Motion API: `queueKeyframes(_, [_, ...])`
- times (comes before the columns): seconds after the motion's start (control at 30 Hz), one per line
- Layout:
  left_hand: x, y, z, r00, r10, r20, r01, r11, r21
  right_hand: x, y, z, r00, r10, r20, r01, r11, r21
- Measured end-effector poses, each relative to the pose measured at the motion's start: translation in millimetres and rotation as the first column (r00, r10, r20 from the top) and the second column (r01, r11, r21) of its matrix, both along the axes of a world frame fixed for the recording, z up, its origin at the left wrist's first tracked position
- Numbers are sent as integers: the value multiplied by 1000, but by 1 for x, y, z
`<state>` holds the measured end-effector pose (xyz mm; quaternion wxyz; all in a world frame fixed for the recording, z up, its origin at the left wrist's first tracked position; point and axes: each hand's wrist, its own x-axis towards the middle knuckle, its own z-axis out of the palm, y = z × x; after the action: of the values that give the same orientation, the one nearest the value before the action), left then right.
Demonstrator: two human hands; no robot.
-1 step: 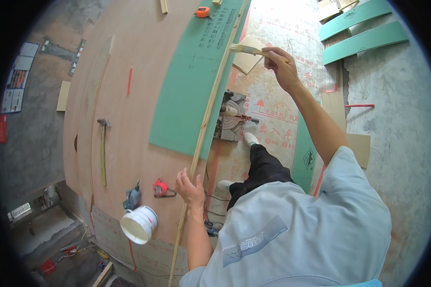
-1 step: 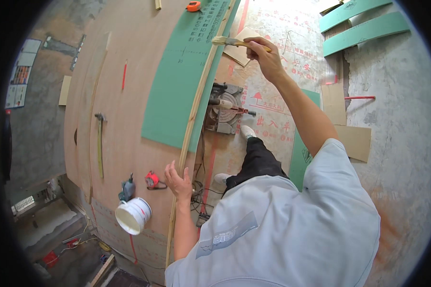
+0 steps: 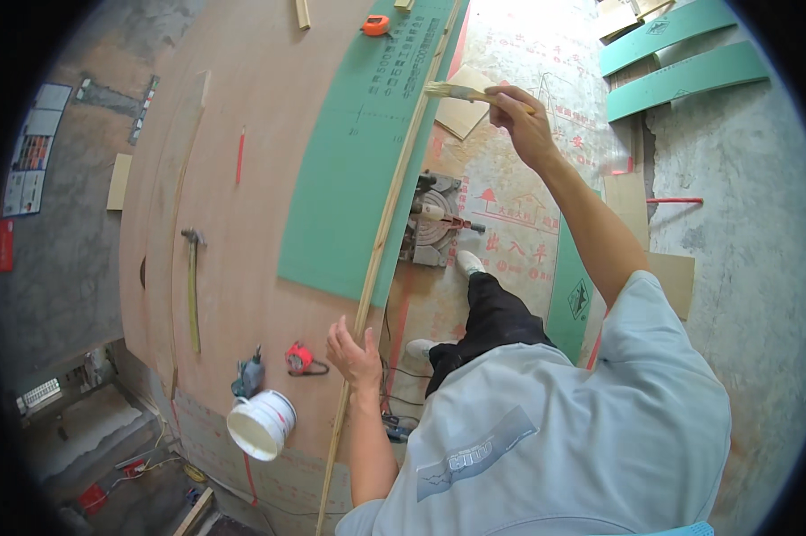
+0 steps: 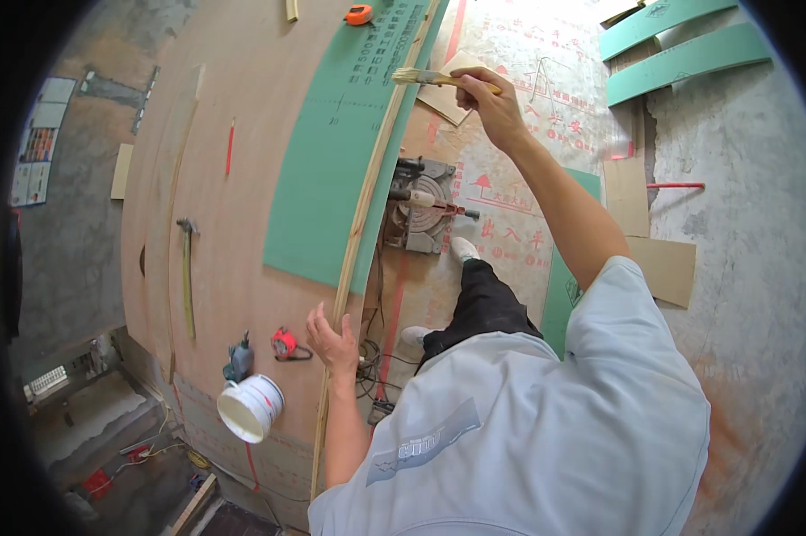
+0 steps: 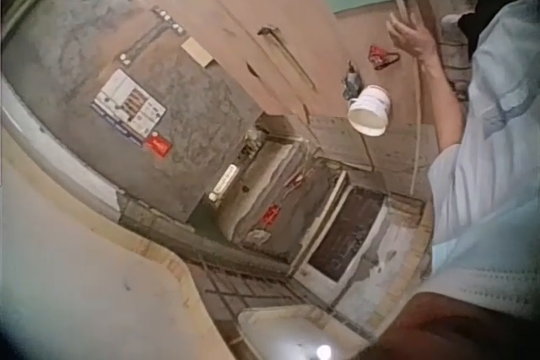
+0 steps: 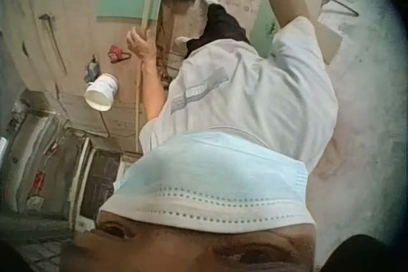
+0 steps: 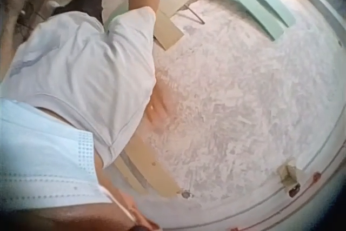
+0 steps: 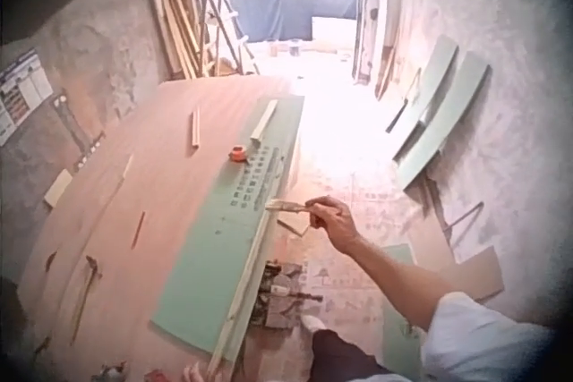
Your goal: Cutting a wood strip with a miter saw and then applying a coating using a brush.
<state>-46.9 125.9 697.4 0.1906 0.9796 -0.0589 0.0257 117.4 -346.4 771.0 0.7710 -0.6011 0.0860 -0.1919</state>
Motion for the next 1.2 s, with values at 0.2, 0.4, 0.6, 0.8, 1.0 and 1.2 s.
queueKeyframes(0.2, [19,-30,-27,985,83,-153,-50,976,212,96,-68,-51,1000,-22,-18,20,994,-105])
queueKeyframes(0.4, [20,-39,-27,968,160,-191,-87,936,341,140,-109,-69,996,-38,-74,31,995,-93])
queueKeyframes(0.6, [23,-44,-24,948,203,-246,-104,926,363,150,-130,-76,997,-11,-74,4,996,-89])
queueKeyframes(0.8, [24,-45,-24,945,206,-252,-107,928,357,155,-131,-75,997,5,-73,-15,990,-141])
queueKeyframes(1.0, [20,-39,-26,953,199,-227,-104,922,373,152,-128,-73,985,134,-104,-155,961,-228])
queueKeyframes(1.2, [20,-41,-33,958,196,-209,-103,916,387,181,-160,-81,994,-76,-76,49,947,-318])
